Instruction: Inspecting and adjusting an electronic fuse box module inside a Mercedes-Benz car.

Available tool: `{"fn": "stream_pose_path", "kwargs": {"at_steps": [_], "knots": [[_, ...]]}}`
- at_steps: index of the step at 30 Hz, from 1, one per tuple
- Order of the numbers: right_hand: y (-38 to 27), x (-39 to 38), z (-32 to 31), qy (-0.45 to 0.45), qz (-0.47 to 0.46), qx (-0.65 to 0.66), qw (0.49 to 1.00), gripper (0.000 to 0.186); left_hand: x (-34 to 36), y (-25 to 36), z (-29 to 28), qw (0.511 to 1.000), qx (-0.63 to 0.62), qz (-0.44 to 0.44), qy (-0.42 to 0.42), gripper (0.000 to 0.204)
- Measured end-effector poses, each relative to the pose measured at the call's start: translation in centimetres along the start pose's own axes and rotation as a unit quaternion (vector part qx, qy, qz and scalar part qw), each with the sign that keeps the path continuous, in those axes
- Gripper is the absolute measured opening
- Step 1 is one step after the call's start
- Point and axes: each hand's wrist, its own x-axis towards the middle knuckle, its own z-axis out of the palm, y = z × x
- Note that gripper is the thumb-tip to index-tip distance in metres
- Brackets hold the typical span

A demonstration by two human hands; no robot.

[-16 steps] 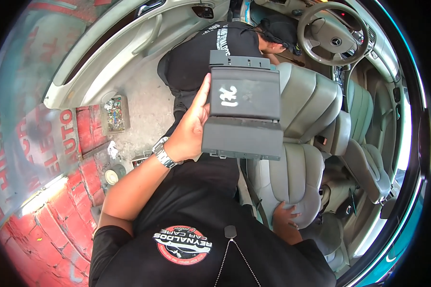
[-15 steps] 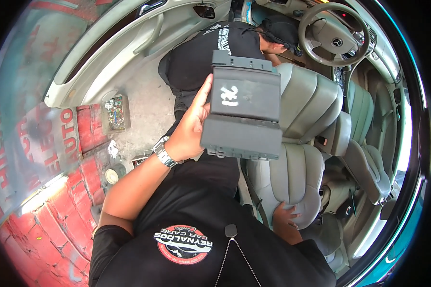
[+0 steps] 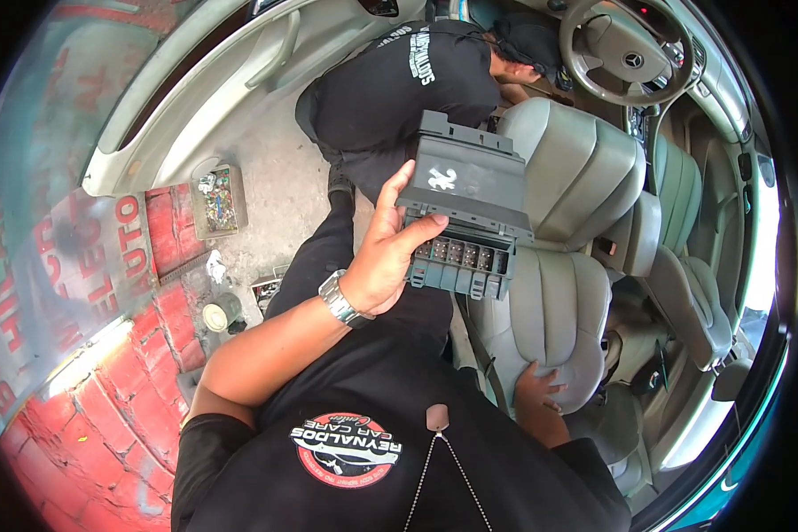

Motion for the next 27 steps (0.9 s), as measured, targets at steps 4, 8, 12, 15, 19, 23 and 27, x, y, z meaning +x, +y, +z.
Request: {"fn": "stream_pose_path", "kwargs": {"at_steps": [4,8,12,15,19,23,27], "knots": [[-0.5,-0.5,-1.3,-0.034,0.012,0.024,0.999,0.078,-0.7,-0.1,0.1,0.998,0.030,0.045,0.016,0.074],[-1.1,-1.4,-4.3,-0.035,0.002,0.032,0.999,0.077,-1.1,0.3,0.9,0.994,0.051,0.092,0.024,0.077],[-2.3,-2.7,-9.0,-0.109,0.032,0.046,0.993,0.075,-1.4,0.7,1.3,0.992,0.077,0.103,0.013,0.078],[-2.3,-2.3,-8.4,-0.099,0.037,0.012,0.994,0.076,-1.4,0.5,1.6,0.985,0.115,0.131,0.005,0.080],[-2.5,-2.2,-8.2,-0.111,0.049,0.012,0.993,0.076,-1.7,0.7,1.9,0.981,0.143,0.130,0.001,0.079],[-2.4,-2.2,-7.7,-0.100,0.053,0.008,0.993,0.074,-1.5,0.4,2.0,0.986,0.109,0.128,0.008,0.079],[-2.3,-2.1,-7.4,-0.091,0.046,0.002,0.995,0.074,-1.4,0.4,2.0,0.983,0.124,0.135,0.003,0.080]]}}
